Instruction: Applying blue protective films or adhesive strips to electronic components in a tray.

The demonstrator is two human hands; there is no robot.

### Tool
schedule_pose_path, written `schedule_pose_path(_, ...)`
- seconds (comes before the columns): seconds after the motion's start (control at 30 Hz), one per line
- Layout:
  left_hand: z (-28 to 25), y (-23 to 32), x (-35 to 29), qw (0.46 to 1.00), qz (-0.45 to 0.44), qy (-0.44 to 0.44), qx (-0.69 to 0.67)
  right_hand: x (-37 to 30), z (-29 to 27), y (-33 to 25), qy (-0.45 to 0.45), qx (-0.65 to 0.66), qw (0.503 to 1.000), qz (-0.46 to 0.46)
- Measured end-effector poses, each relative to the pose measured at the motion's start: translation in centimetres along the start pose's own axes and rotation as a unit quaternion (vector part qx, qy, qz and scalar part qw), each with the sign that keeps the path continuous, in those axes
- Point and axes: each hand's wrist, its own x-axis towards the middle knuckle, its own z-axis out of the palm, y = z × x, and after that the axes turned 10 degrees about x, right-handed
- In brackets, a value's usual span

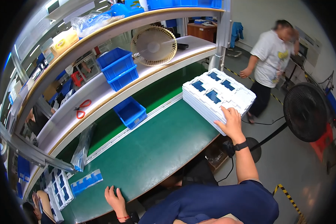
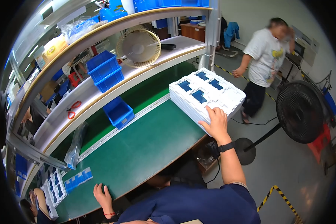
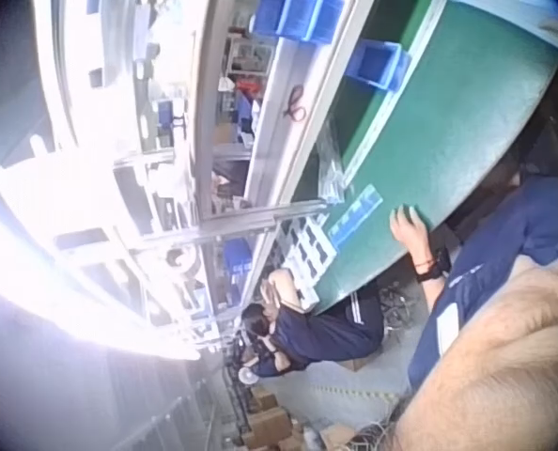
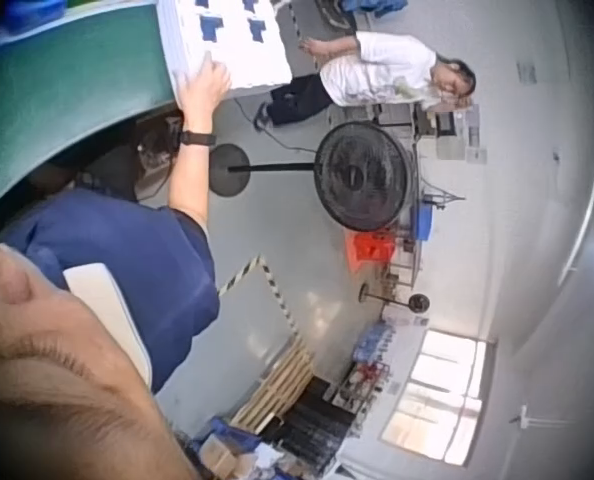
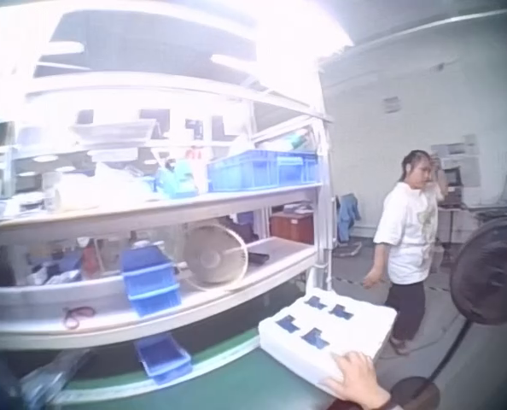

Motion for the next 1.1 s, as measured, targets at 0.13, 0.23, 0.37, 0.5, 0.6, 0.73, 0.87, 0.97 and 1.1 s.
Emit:
schedule_pose_path(0.13, 1.0, -0.8, -2.3, 0.991, -0.070, 0.103, 0.058, 0.0, 0.7, 0.2, 0.040, 0.005, 0.999, 0.026)
schedule_pose_path(0.23, 0.4, -0.1, -2.1, 0.989, -0.087, 0.098, 0.061, -0.1, 1.7, 0.5, 0.077, -0.050, 0.995, 0.035)
schedule_pose_path(0.37, -0.1, -0.3, -2.0, 0.991, -0.075, 0.098, 0.055, 0.3, 3.1, 0.7, 0.087, -0.070, 0.994, 0.014)
schedule_pose_path(0.5, 0.4, 0.3, -1.2, 0.992, -0.062, 0.102, 0.040, 0.5, 2.2, 1.6, 0.087, -0.101, 0.991, -0.002)
schedule_pose_path(0.6, 0.6, 0.6, -0.9, 0.992, -0.057, 0.106, 0.038, 0.5, 2.5, 1.8, 0.089, -0.106, 0.990, -0.005)
schedule_pose_path(0.73, 0.5, 0.1, -1.5, 0.990, -0.067, 0.106, 0.067, 0.1, 3.0, 2.1, 0.106, -0.116, 0.987, -0.009)
schedule_pose_path(0.87, 0.5, -0.3, -1.8, 0.989, -0.069, 0.113, 0.067, -0.2, 3.1, 1.7, 0.105, -0.113, 0.988, -0.014)
schedule_pose_path(0.97, 0.6, -0.3, -1.9, 0.989, -0.063, 0.118, 0.058, -0.3, 3.0, 1.8, 0.109, -0.113, 0.987, -0.015)
schedule_pose_path(1.1, 0.7, -0.2, -1.8, 0.989, -0.059, 0.123, 0.057, -0.4, 2.9, 2.2, 0.110, -0.110, 0.988, -0.022)
